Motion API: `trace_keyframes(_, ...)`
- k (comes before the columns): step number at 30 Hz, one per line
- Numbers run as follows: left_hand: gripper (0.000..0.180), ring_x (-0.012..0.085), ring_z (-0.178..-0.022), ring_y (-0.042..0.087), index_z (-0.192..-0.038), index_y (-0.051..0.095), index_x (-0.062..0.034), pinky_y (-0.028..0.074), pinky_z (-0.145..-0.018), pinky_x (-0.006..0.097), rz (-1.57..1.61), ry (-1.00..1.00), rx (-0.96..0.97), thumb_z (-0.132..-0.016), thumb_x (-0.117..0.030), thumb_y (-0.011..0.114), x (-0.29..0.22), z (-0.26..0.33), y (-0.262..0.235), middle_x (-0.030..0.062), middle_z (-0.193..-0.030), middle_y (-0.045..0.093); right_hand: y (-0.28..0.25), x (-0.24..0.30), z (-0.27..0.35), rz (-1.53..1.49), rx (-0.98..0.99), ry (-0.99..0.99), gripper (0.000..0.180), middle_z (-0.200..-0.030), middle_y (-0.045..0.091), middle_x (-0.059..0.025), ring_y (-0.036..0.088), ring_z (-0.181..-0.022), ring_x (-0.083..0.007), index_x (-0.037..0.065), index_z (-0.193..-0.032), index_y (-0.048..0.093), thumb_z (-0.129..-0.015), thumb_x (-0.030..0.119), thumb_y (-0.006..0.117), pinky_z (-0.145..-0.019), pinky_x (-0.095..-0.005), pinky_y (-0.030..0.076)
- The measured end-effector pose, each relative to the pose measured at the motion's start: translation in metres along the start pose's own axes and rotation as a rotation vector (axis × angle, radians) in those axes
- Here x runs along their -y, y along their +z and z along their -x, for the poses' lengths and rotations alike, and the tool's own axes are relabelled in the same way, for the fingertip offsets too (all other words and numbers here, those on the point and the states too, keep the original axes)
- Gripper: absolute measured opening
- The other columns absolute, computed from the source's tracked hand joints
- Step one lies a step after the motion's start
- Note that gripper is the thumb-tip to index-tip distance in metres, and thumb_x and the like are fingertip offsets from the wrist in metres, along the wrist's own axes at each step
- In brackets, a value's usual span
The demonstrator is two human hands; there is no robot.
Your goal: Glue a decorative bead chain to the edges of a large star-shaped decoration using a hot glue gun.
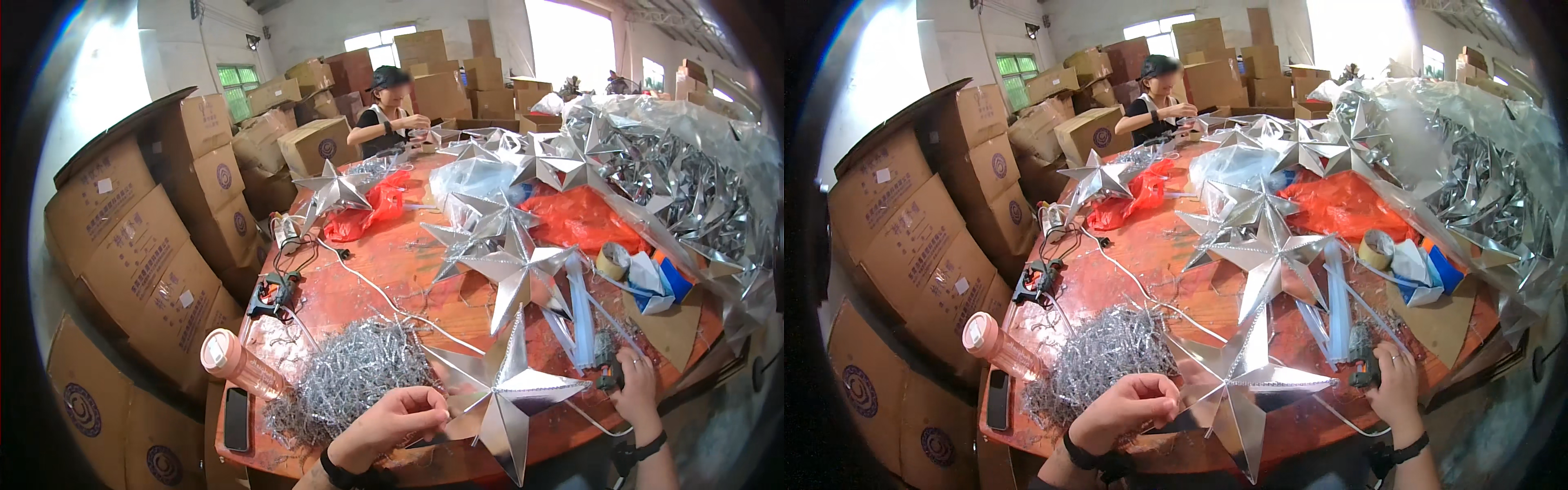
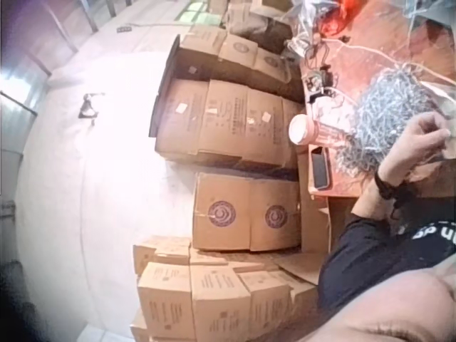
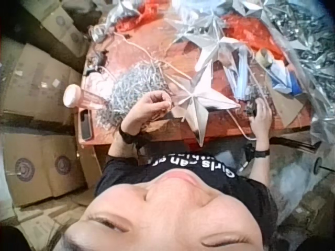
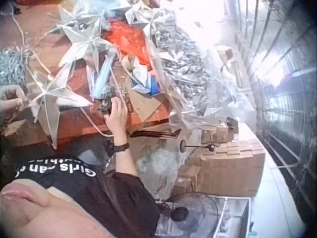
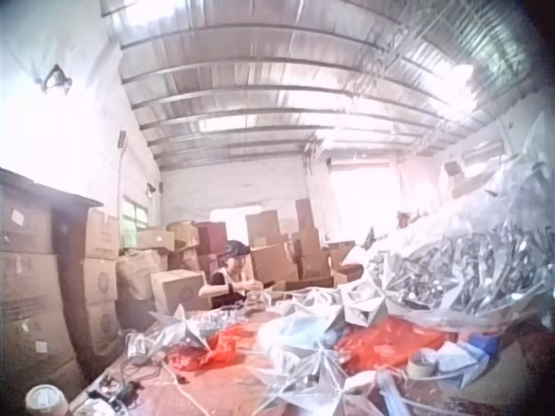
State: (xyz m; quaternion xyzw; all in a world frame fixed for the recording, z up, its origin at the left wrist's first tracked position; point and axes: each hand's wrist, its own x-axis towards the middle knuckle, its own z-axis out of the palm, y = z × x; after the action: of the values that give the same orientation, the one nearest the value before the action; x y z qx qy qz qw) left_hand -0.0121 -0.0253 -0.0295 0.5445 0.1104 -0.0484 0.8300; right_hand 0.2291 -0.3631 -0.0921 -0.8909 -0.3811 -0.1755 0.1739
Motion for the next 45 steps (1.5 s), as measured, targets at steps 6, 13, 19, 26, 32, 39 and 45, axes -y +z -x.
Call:
trace_keyframes(6, 0.011, 0.0074, -0.080, 0.059, -0.099, 0.062, -0.0013, 0.047, -0.068, 0.019, -0.016, -0.017, 0.027, -0.093, -0.010, 0.061, 0.000, 0.002, -0.010, 0.0079, -0.094, 0.066, 0.002, 0.000, 0.003, -0.022, -0.005, 0.027, 0.051, -0.114, 0.056, -0.0147, 0.052, -0.110, -0.0359, 0.004, -0.108, 0.052, -0.061, 0.008, 0.072, -0.098, -0.0462, 0.038)
trace_keyframes(13, 0.022, 0.0137, -0.085, 0.063, -0.114, 0.058, 0.0020, 0.052, -0.075, 0.024, 0.099, 0.208, 0.023, -0.094, -0.006, 0.057, 0.002, -0.001, -0.013, 0.0089, -0.095, 0.065, 0.005, -0.006, 0.006, -0.008, -0.019, -0.014, 0.051, -0.112, 0.057, -0.0148, 0.053, -0.108, -0.0362, 0.003, -0.107, 0.053, -0.062, 0.011, 0.074, -0.096, -0.0458, 0.039)
trace_keyframes(19, 0.038, 0.0147, -0.072, 0.057, -0.120, 0.029, -0.0110, 0.050, -0.063, 0.027, 0.239, 0.312, -0.120, -0.092, -0.004, 0.055, 0.002, -0.003, -0.021, 0.0085, -0.087, 0.055, 0.004, -0.003, 0.004, 0.023, -0.022, -0.014, 0.048, -0.108, 0.058, -0.0147, 0.054, -0.103, -0.0351, 0.003, -0.106, 0.054, -0.064, 0.014, 0.073, -0.092, -0.0448, 0.041)
trace_keyframes(26, 0.043, 0.0134, -0.065, 0.054, -0.116, 0.023, -0.0150, 0.046, -0.057, 0.026, 0.230, 0.361, -0.139, -0.091, -0.002, 0.056, 0.003, -0.003, -0.030, 0.0084, -0.083, 0.055, 0.001, -0.003, 0.002, 0.005, -0.004, 0.006, 0.045, -0.105, 0.058, -0.0156, 0.055, -0.101, -0.0358, 0.003, -0.104, 0.054, -0.065, 0.016, 0.071, -0.090, -0.0446, 0.040)
trace_keyframes(32, 0.055, 0.0172, -0.070, 0.059, -0.118, 0.017, -0.0177, 0.050, -0.063, 0.028, 0.144, 0.438, -0.294, -0.089, 0.003, 0.059, 0.003, -0.004, -0.032, 0.0103, -0.083, 0.058, 0.007, 0.000, 0.001, 0.004, 0.014, 0.018, 0.047, -0.106, 0.058, -0.0160, 0.054, -0.102, -0.0368, 0.004, -0.104, 0.053, -0.063, 0.015, 0.072, -0.091, -0.0454, 0.040)
trace_keyframes(39, 0.057, 0.0182, -0.083, 0.063, -0.121, 0.013, -0.0152, 0.054, -0.078, 0.033, 0.163, 0.372, -0.279, -0.090, 0.005, 0.057, 0.003, -0.004, -0.034, 0.0132, -0.093, 0.058, 0.004, -0.004, 0.000, -0.027, -0.026, 0.016, 0.046, -0.108, 0.058, -0.0166, 0.055, -0.104, -0.0365, 0.003, -0.103, 0.055, -0.065, 0.020, 0.074, -0.092, -0.0458, 0.040)
trace_keyframes(45, 0.041, 0.0201, -0.078, 0.061, -0.117, 0.034, -0.0098, 0.051, -0.069, 0.033, 0.159, 0.444, -0.352, -0.088, 0.010, 0.054, 0.000, 0.002, -0.021, 0.0111, -0.089, 0.058, 0.005, -0.003, -0.008, -0.030, 0.022, -0.025, 0.049, -0.112, 0.058, -0.0157, 0.054, -0.108, -0.0348, 0.004, -0.105, 0.054, -0.062, 0.016, 0.073, -0.094, -0.0454, 0.040)
